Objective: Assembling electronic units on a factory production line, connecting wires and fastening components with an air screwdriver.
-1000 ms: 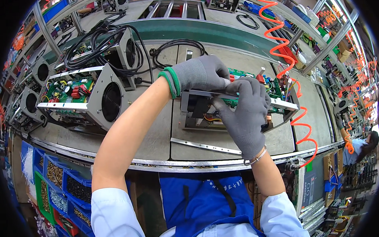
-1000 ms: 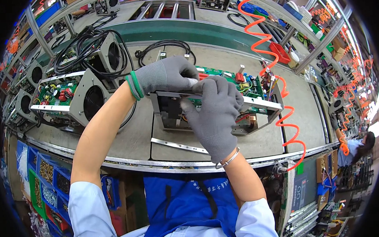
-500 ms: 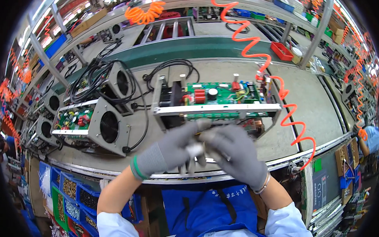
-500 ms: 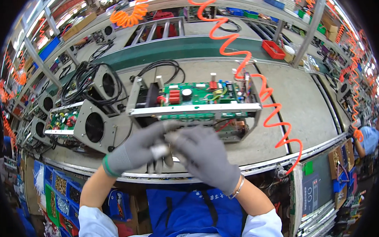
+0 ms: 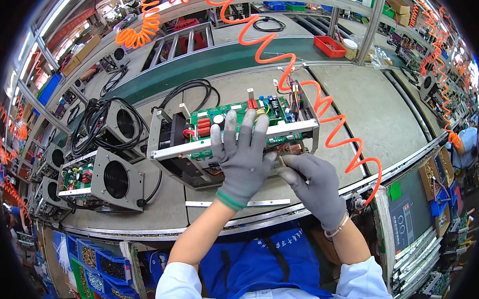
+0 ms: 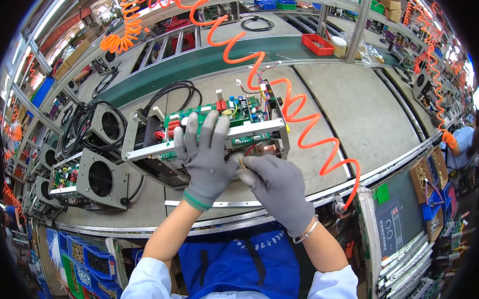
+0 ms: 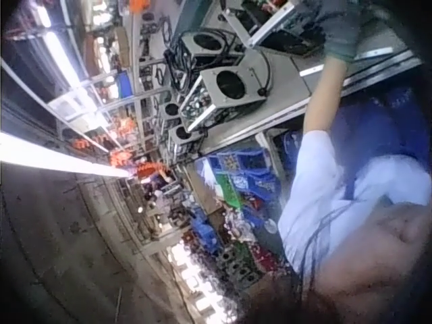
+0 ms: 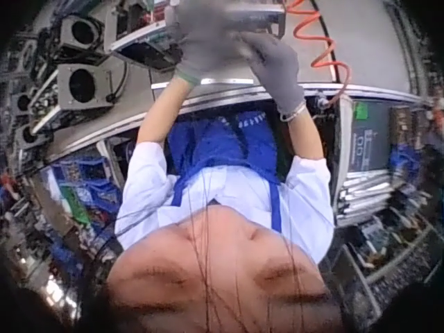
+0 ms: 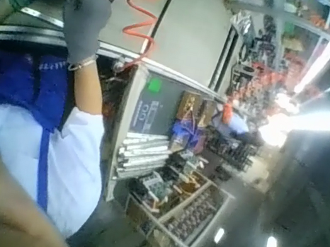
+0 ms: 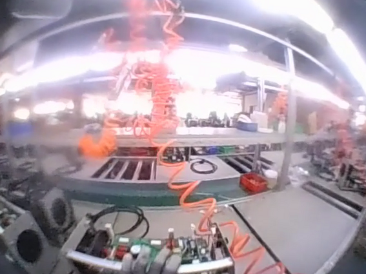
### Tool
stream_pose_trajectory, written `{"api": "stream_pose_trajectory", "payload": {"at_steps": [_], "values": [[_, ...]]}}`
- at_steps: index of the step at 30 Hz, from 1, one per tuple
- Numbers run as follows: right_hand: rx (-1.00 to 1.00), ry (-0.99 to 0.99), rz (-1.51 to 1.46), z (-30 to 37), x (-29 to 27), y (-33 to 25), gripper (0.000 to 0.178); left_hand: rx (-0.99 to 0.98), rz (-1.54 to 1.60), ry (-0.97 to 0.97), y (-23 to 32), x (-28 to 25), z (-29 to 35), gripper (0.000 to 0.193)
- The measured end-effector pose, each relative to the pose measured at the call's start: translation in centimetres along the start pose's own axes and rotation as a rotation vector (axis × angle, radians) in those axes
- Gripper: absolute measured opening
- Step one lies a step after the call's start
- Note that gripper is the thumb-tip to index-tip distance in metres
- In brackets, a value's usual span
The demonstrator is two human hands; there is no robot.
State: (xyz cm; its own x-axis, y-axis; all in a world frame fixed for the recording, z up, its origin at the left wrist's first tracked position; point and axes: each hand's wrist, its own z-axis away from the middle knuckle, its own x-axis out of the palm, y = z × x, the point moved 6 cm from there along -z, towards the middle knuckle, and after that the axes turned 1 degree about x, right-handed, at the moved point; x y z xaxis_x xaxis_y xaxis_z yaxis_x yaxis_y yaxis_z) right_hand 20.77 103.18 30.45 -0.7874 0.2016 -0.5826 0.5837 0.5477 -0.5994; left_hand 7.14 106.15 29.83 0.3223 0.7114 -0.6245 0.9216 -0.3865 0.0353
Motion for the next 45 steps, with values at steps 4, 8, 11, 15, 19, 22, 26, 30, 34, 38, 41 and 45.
{"api": "stream_pose_trajectory", "payload": {"at_steps": [4, 8, 11, 15, 19, 22, 26, 30, 34, 38, 41, 45], "values": [[0.015, 0.03, -0.044, -0.8, 0.7, 1.4, 0.022, -0.076, -0.069, 0.061, 0.2, 1.7, 0.2, 0.061], [0.078, -0.012, -0.098, -1.6, 1.7, 1.8, 0.025, -0.103, -0.104, 0.134, -0.4, 2.1, 0.4, 0.05], [0.146, -0.018, -0.171, -1.9, 2.2, 2.1, 0.026, -0.106, -0.134, 0.132, -0.2, 1.8, 0.0, 0.045], [0.205, -0.067, -0.238, -2.5, 2.7, 2.1, 0.03, -0.091, -0.088, 0.131, -0.4, 1.6, -0.1, 0.038], [0.301, -0.118, -0.355, -2.7, 3.5, 2.8, 0.029, -0.051, -0.05, 0.14, -0.8, 1.2, -0.2, 0.035], [0.246, -0.106, -0.31, -2.9, 3.5, 2.6, 0.025, -0.014, -0.007, 0.174, -0.8, 0.8, -0.5, 0.033], [0.24, -0.048, -0.323, -2.8, 4.0, 2.3, 0.024, 0.008, -0.007, 0.176, -1.1, 0.7, -0.5, 0.031], [0.152, 0.075, -0.151, -2.9, 3.4, 1.3, 0.02, 0.013, -0.006, 0.187, -1.1, 0.8, -0.4, 0.031], [0.138, 0.07, -0.013, -3.3, 3.7, 0.8, 0.019, 0.011, 0.011, 0.183, -1.2, 0.8, -0.4, 0.031], [0.184, 0.074, -0.102, -3.5, 4.0, 1.2, 0.021, 0.005, 0.028, 0.195, -1.4, 0.9, -0.4, 0.03], [0.289, 0.034, -0.087, -3.7, 4.0, 2.0, 0.027, 0.002, 0.031, 0.201, -1.5, 0.7, -0.5, 0.028], [0.298, 0.054, 0.022, -3.4, 3.9, 2.5, 0.035, 0.012, 0.017, 0.214, -1.2, 0.6, -0.6, 0.028]]}}
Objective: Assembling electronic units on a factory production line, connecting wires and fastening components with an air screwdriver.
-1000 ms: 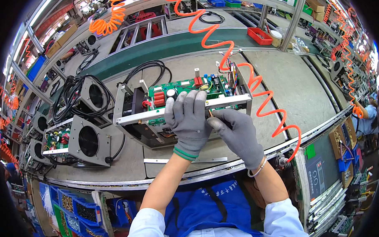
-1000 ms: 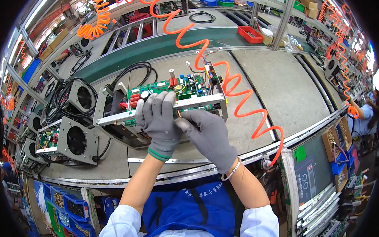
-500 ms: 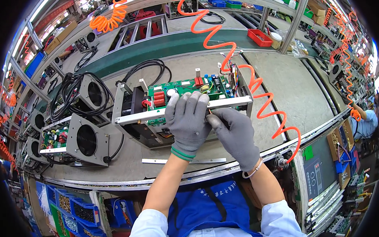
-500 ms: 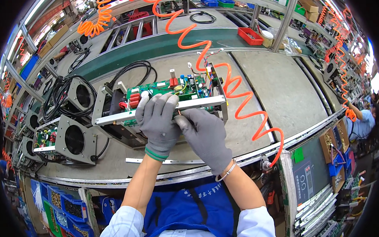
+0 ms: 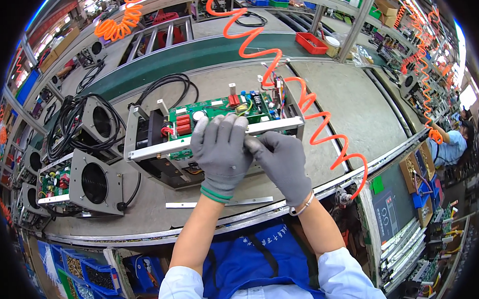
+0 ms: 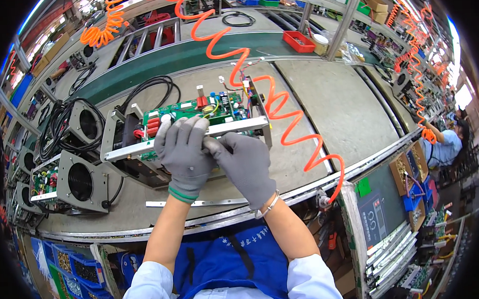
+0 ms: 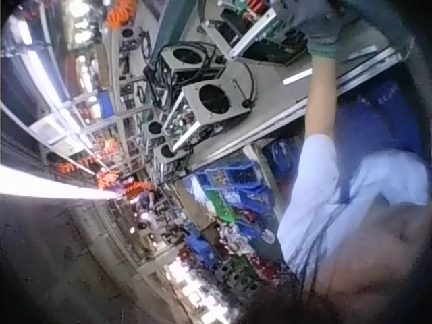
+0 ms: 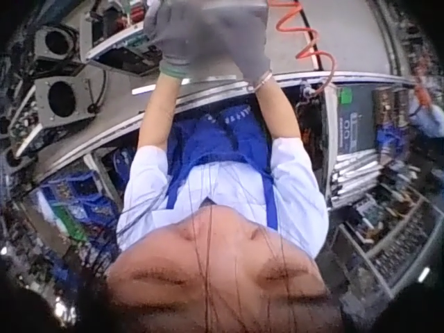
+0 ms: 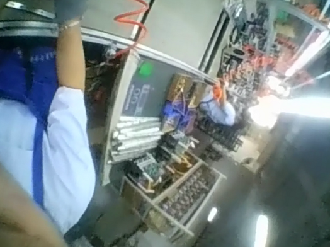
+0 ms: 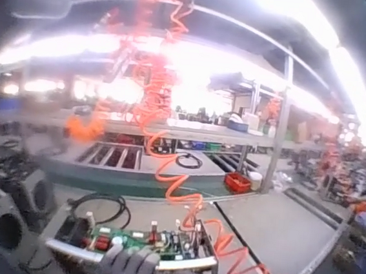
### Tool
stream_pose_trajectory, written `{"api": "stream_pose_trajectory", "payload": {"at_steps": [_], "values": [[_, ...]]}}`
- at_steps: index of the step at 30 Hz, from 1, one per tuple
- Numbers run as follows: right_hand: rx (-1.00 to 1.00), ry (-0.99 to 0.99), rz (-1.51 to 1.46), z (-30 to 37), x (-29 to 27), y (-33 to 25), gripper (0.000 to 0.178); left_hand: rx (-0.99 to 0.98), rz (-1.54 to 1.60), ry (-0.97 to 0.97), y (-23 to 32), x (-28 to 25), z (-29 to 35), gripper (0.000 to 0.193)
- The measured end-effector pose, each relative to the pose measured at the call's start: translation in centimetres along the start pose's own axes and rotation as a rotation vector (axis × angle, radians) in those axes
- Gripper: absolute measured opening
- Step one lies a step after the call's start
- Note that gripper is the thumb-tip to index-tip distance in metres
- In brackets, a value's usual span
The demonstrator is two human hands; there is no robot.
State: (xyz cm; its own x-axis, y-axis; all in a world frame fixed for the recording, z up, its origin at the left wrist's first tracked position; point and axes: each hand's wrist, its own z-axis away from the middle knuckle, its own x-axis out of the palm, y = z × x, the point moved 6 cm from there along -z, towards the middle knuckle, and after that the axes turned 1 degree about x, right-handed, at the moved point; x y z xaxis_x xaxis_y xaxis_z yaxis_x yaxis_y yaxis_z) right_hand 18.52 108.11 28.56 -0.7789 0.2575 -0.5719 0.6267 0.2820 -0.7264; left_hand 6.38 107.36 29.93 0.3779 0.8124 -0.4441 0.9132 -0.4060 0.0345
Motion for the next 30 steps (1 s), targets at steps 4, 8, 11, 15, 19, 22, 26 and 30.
{"api": "stream_pose_trajectory", "payload": {"at_steps": [4, 8, 11, 15, 19, 22, 26, 30], "values": [[-0.202, 0.08, -0.15, 2.5, -1.4, -1.1, 0.021, 0.026, -0.03, -0.033, 0.4, 0.4, 0.4, 0.033], [-0.448, 0.055, 0.06, 9.1, -4.7, -0.7, 0.026, -0.039, -0.03, -0.156, 0.4, 0.8, 0.3, 0.055], [-0.397, 0.223, 0.195, 13.8, -9.2, 2.6, 0.03, -0.031, -0.04, -0.277, 0.4, -0.5, -0.3, 0.067], [0.11, 0.605, 0.005, 19.8, -14.4, 12.5, 0.062, -0.051, 0.023, -0.035, 0.8, -3.1, 0.7, 0.071], [0.203, 0.44, 0.112, 20.3, -12.8, 18.2, 0.07, -0.138, 0.2, -0.127, 1.7, -4.4, 5.5, 0.073], [0.373, 0.426, -0.035, 21.1, -9.9, 23.7, 0.067, -0.219, 0.428, -0.294, 3.4, -4.8, 10.3, 0.064], [0.364, 0.44, -0.017, 19.3, -10.5, 25.4, 0.062, -0.281, 0.372, -0.535, 3.6, -4.1, 16.0, 0.035], [0.419, 0.382, -0.331, 18.4, -11.0, 25.7, 0.045, -0.453, 0.251, -0.608, 0.0, -1.5, 18.0, 0.023]]}}
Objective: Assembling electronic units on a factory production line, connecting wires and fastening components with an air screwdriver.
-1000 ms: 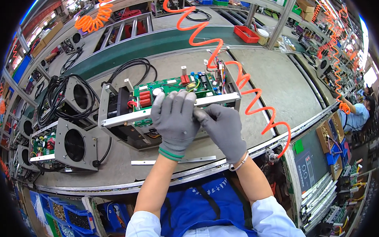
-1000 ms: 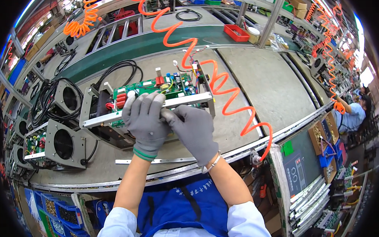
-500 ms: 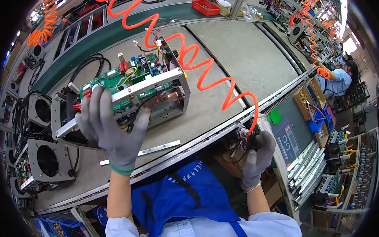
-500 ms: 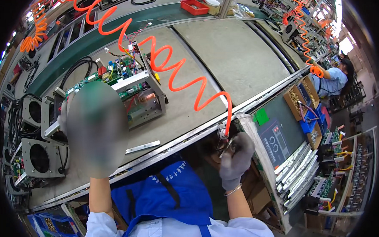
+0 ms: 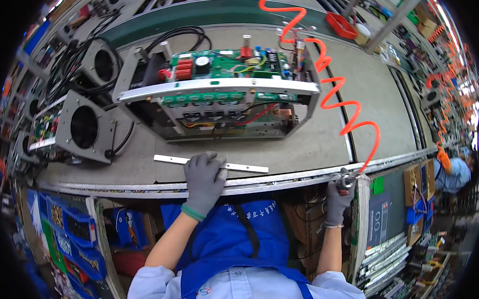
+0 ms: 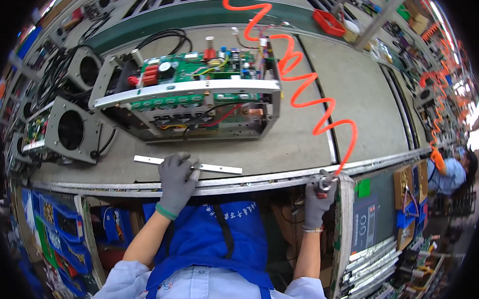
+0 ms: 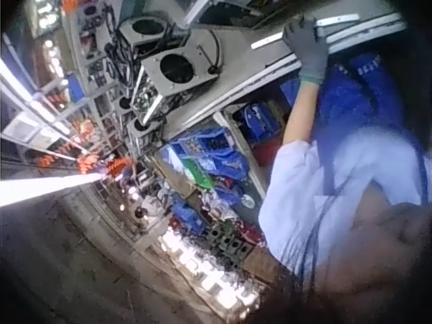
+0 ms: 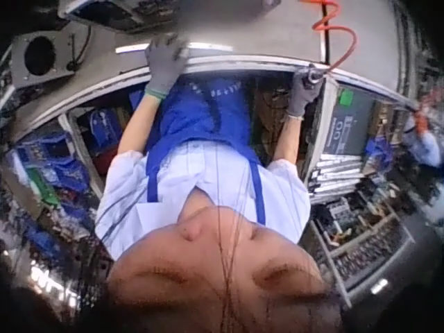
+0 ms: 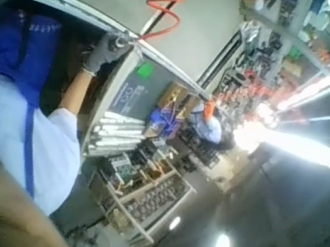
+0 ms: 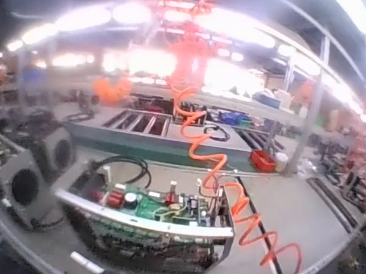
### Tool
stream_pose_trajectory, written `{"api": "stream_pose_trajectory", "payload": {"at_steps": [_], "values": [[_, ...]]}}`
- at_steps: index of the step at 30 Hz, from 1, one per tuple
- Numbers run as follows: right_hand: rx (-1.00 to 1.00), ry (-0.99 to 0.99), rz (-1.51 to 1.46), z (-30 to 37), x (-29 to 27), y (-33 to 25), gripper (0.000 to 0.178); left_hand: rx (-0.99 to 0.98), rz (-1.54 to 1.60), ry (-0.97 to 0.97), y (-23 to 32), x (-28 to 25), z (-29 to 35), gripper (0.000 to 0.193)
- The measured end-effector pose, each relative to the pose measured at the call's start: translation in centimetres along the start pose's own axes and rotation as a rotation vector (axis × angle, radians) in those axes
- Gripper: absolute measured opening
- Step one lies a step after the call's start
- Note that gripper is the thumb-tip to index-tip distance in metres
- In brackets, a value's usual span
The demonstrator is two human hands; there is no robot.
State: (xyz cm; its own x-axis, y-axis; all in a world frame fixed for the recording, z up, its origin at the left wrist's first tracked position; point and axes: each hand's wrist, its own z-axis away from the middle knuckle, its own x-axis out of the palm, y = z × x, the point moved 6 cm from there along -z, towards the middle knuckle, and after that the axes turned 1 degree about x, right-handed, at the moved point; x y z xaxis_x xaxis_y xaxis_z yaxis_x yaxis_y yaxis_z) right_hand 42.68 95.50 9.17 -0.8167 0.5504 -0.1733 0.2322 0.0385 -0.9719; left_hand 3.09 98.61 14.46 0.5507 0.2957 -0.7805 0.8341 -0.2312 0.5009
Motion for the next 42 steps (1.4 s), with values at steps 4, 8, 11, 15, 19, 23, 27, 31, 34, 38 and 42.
{"api": "stream_pose_trajectory", "payload": {"at_steps": [4, 8, 11, 15, 19, 23, 27, 31, 34, 38, 42], "values": [[0.351, -0.068, -0.443, 0.5, 2.2, -8.2, 0.044, -0.016, -0.069, -0.017, -2.5, 1.0, -1.0, 0.013], [-0.136, 0.175, -0.864, 0.6, 6.6, -19.0, 0.055, -0.005, -0.148, 0.037, -3.3, -0.3, -1.5, 0.017], [-0.174, -0.083, -0.803, 2.3, 10.7, -21.5, 0.058, -0.028, -0.156, 0.114, -3.6, -2.3, -0.2, 0.025], [-0.193, -0.518, -0.643, 3.6, 14.5, -20.5, 0.041, 0.005, -0.149, 0.211, -3.9, -4.4, 1.8, 0.032], [-0.187, -0.53, -0.409, 4.6, 16.0, -21.1, 0.037, -0.116, -0.366, 0.286, -6.5, -12.0, 5.3, 0.027], [-0.169, -0.815, -0.17, 1.4, 19.5, -16.7, 0.03, -0.387, -0.685, 0.402, -12.2, -22.4, 13.9, 0.028], [-0.369, -0.533, -0.365, 2.7, 20.1, -18.9, 0.058, -0.743, -0.792, 0.494, -17.0, -32.4, 22.2, 0.027], [-0.488, -0.436, -0.143, 4.9, 20.4, -20.4, 0.025, -0.826, -0.868, 0.308, -20.4, -35.8, 24.4, 0.031], [-0.134, -0.339, -0.109, 4.5, 20.1, -19.6, 0.019, -0.607, -1.122, 0.119, -21.0, -35.0, 20.7, 0.03], [-0.103, -0.342, -0.442, 4.6, 20.6, -19.0, 0.02, -0.901, -1.009, -0.131, -26.1, -35.1, 22.4, 0.015], [-0.119, -0.365, -0.371, 4.7, 20.8, -18.4, 0.022, -0.878, -0.844, -0.079, -25.1, -36.8, 21.8, 0.011]]}}
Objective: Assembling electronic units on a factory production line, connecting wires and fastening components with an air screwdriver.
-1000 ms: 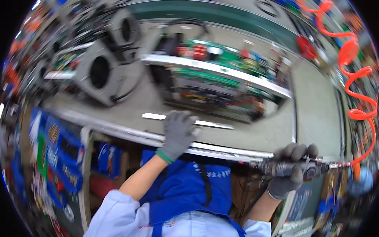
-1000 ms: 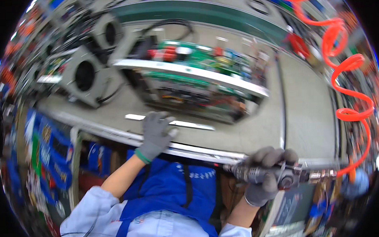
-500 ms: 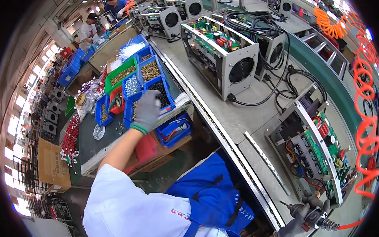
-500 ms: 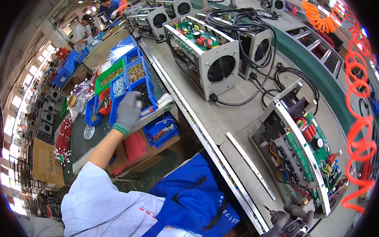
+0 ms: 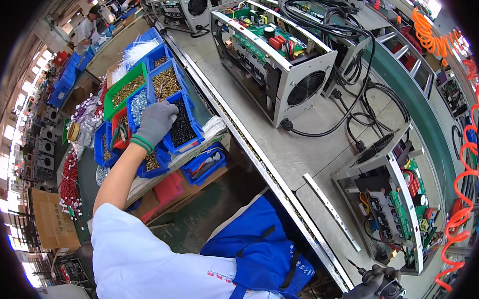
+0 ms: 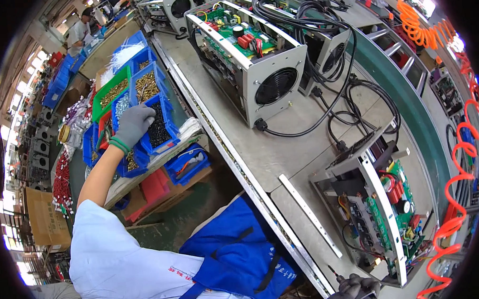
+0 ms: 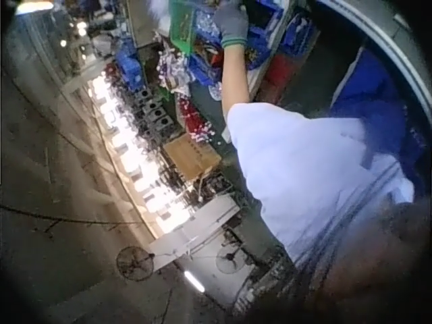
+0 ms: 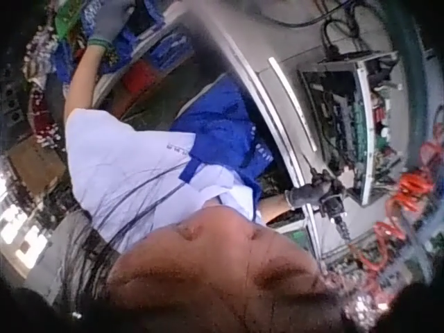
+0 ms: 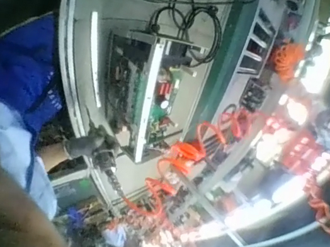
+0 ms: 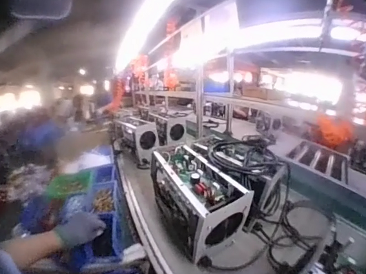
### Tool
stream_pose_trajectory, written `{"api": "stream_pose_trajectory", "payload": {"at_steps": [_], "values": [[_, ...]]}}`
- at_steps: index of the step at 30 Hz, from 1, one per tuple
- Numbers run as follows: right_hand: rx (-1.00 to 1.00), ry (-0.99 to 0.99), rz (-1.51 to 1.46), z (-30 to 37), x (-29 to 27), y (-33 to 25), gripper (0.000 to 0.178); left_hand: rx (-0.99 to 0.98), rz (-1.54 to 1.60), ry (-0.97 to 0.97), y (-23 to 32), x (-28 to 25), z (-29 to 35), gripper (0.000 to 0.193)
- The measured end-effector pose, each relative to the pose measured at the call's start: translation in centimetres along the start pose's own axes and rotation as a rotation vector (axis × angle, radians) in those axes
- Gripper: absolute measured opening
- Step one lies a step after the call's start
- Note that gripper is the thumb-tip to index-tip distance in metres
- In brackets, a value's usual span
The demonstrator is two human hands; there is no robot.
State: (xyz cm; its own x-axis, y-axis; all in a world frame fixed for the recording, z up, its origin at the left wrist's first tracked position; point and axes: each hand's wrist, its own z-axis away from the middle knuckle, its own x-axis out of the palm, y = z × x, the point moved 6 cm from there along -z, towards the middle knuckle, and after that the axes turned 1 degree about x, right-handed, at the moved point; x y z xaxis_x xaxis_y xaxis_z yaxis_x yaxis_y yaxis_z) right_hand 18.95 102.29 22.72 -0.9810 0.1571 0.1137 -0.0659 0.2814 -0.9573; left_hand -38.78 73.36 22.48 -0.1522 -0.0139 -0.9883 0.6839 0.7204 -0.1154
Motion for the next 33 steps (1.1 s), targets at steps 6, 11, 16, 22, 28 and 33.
{"api": "stream_pose_trajectory", "payload": {"at_steps": [6, 11, 16, 22, 28, 33], "values": [[0.031, -0.059, 0.068, 0.8, 1.0, -0.6, 0.032, -0.067, 0.186, 0.031, -0.9, -0.3, 0.1, 0.013], [0.054, -0.069, 0.215, 0.9, -1.0, 0.9, 0.036, 0.032, 0.254, 0.167, -0.1, -2.6, -0.6, 0.014], [0.177, 0.064, 0.365, 1.5, 1.2, 0.1, 0.028, -0.173, 0.817, 0.085, 3.0, -6.2, -0.7, 0.017], [-0.186, -0.118, 0.5, 1.6, 2.5, -0.3, 0.025, -0.145, 1.843, -0.627, 17.7, -3.3, 2.2, 0.04], [-0.409, -0.3, 0.349, 3.3, 3.5, -4.5, 0.033, 0.116, 2.054, -1.349, 34.9, 1.3, 9.0, 0.04], [-0.502, -0.341, -0.419, 3.3, 5.6, -10.9, 0.041, -0.031, 2.152, -1.423, 40.7, 0.3, 11.9, 0.031]]}}
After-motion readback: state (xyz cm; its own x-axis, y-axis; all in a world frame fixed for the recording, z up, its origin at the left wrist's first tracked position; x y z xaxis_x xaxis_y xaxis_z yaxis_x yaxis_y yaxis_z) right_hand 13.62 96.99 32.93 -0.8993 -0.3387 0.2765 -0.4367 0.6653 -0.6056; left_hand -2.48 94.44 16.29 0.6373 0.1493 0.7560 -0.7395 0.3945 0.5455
